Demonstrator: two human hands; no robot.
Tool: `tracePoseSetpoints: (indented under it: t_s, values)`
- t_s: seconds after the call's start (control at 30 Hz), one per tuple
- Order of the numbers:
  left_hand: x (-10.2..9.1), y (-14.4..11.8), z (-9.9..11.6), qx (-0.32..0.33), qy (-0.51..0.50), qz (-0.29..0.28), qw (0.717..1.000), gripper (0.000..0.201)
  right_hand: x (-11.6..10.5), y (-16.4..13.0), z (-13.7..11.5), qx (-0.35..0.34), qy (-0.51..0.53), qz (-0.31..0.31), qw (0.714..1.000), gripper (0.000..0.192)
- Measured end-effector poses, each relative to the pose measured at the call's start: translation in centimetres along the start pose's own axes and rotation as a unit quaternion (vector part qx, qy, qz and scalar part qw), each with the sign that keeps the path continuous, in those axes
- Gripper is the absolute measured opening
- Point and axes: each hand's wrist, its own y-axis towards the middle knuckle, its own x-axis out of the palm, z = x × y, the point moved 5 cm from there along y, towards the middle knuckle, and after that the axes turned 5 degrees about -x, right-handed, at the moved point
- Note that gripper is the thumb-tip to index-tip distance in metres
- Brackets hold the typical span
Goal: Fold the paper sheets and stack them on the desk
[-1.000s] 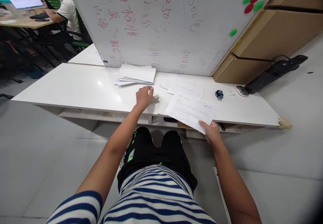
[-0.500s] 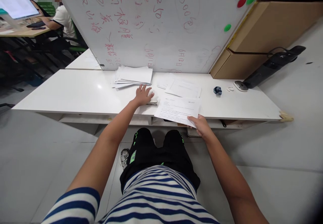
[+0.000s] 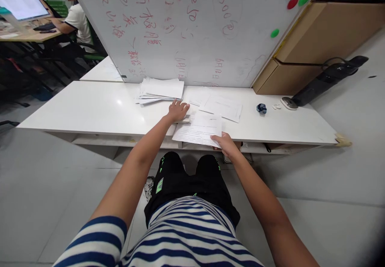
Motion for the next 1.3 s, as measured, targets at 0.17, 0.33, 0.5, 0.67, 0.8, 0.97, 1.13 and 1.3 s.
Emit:
tracePoseSetpoints:
  t_s: [0.17,0.33,0.5,0.67,0.8,0.97,1.13,1.3]
  values:
    - [0.8,0.6,-0.6,-0.003,0.000,0.008,1.000,0.065,0.5,-0.3,-0.7,-0.003,-0.009,0.005,1.000,0.026]
    - [0.8,0.3,-0.6,0.002,0.022,0.009,1.000,0.065,0.1,0.0,-0.3,-0.020,-0.001,0.005,1.000,0.029]
    - [0.6,0.0,-0.5,-0.013,-0.019,0.012,1.000,0.067,-0.5,0.2,0.4,-0.012,0.002,0.010,1.000,0.035]
    - [0.4,-0.3,-0.4,-0.018,-0.035,0.013,0.999,0.074,-1.0,0.2,0.9,-0.008,0.001,0.018,1.000,0.035]
    - [0.4,-0.4,-0.4,-0.017,-0.032,0.012,0.999,0.073,-1.1,0.1,1.0,-0.006,-0.003,0.014,1.000,0.037]
    - [0.3,-0.6,-0.2,-0.011,-0.007,0.007,1.000,0.067,-1.0,0.1,0.8,-0.013,0.004,0.012,1.000,0.039]
    - [0.0,-1.7,1.3,0.004,0.051,0.042,0.998,0.064,-1.1,0.5,1.1,-0.011,-0.008,0.017,1.000,0.036]
    - [-0.3,-2.4,2.0,0.000,0.078,0.070,0.995,0.061,-1.2,0.7,1.6,-0.021,-0.018,0.019,0.999,0.037]
